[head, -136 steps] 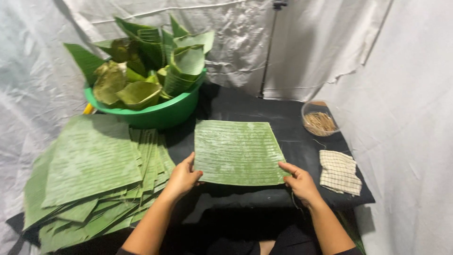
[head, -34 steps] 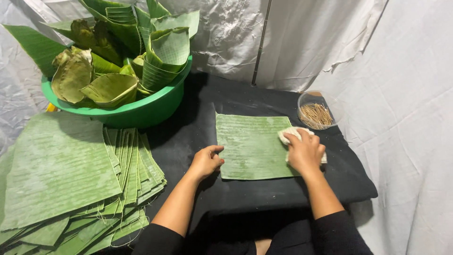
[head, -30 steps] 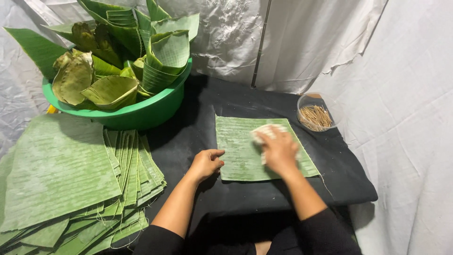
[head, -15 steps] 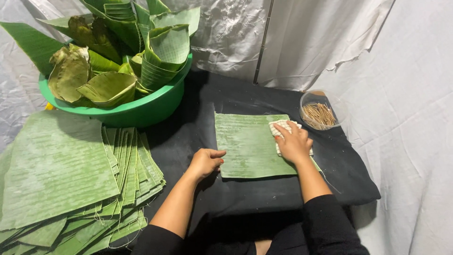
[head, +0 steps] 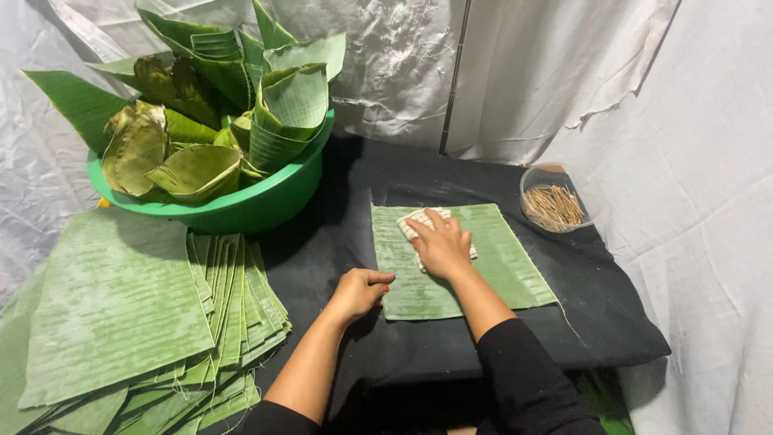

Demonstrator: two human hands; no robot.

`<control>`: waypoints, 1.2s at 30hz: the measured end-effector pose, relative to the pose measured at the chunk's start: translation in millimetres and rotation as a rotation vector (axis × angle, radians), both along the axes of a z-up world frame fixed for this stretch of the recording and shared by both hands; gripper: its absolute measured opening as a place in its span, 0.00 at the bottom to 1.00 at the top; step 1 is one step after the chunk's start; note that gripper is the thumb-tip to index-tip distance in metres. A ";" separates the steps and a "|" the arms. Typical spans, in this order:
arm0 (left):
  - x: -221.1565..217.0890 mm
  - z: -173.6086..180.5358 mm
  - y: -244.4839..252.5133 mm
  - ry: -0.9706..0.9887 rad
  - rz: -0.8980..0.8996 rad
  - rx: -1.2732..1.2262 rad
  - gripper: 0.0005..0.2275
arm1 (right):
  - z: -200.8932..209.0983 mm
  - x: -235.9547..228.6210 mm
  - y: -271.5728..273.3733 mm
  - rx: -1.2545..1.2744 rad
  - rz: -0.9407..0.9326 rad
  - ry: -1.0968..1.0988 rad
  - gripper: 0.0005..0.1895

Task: Wiping banana leaves with a cloth and folding them into cones for food packaging

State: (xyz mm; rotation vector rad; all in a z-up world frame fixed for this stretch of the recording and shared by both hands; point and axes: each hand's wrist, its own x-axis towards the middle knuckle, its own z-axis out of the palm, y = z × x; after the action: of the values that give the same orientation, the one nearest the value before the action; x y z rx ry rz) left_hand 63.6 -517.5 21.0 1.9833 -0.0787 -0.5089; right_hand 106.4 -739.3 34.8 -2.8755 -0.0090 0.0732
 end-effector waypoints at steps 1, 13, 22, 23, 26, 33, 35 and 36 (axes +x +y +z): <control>-0.6 4.1 -0.4 0.003 -0.001 -0.001 0.14 | 2.1 1.7 -9.0 -0.001 -0.001 0.003 0.24; -3.5 6.9 -2.9 -0.053 -0.003 0.083 0.13 | -11.5 -7.7 -110.4 -0.033 -0.272 -0.075 0.23; -6.7 10.1 0.3 -0.028 0.017 0.005 0.13 | 11.6 -51.0 -43.6 -0.103 -0.136 -0.127 0.20; -4.3 5.9 0.7 -0.035 0.008 0.015 0.13 | 17.5 -67.4 -23.7 -0.073 -0.030 -0.062 0.20; -2.6 4.6 2.9 -0.037 0.001 0.025 0.13 | 31.1 -103.4 0.2 -0.053 0.092 0.028 0.22; -2.5 4.8 1.4 -0.024 0.016 0.016 0.13 | 17.0 -117.0 -78.9 -0.143 -0.171 0.056 0.26; 0.4 -1.6 0.6 -0.036 0.016 0.017 0.13 | 3.3 -121.4 -115.8 -0.150 -0.238 0.046 0.24; 1.3 -4.8 -0.1 -0.052 0.019 0.019 0.12 | -3.5 -124.6 -134.4 -0.155 -0.304 0.032 0.23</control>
State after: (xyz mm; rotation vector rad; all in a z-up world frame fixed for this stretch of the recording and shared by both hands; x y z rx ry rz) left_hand 64.9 -517.6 16.2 2.0139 -0.0877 -0.4481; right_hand -18.2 -873.7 31.3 -2.9912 0.4569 0.0634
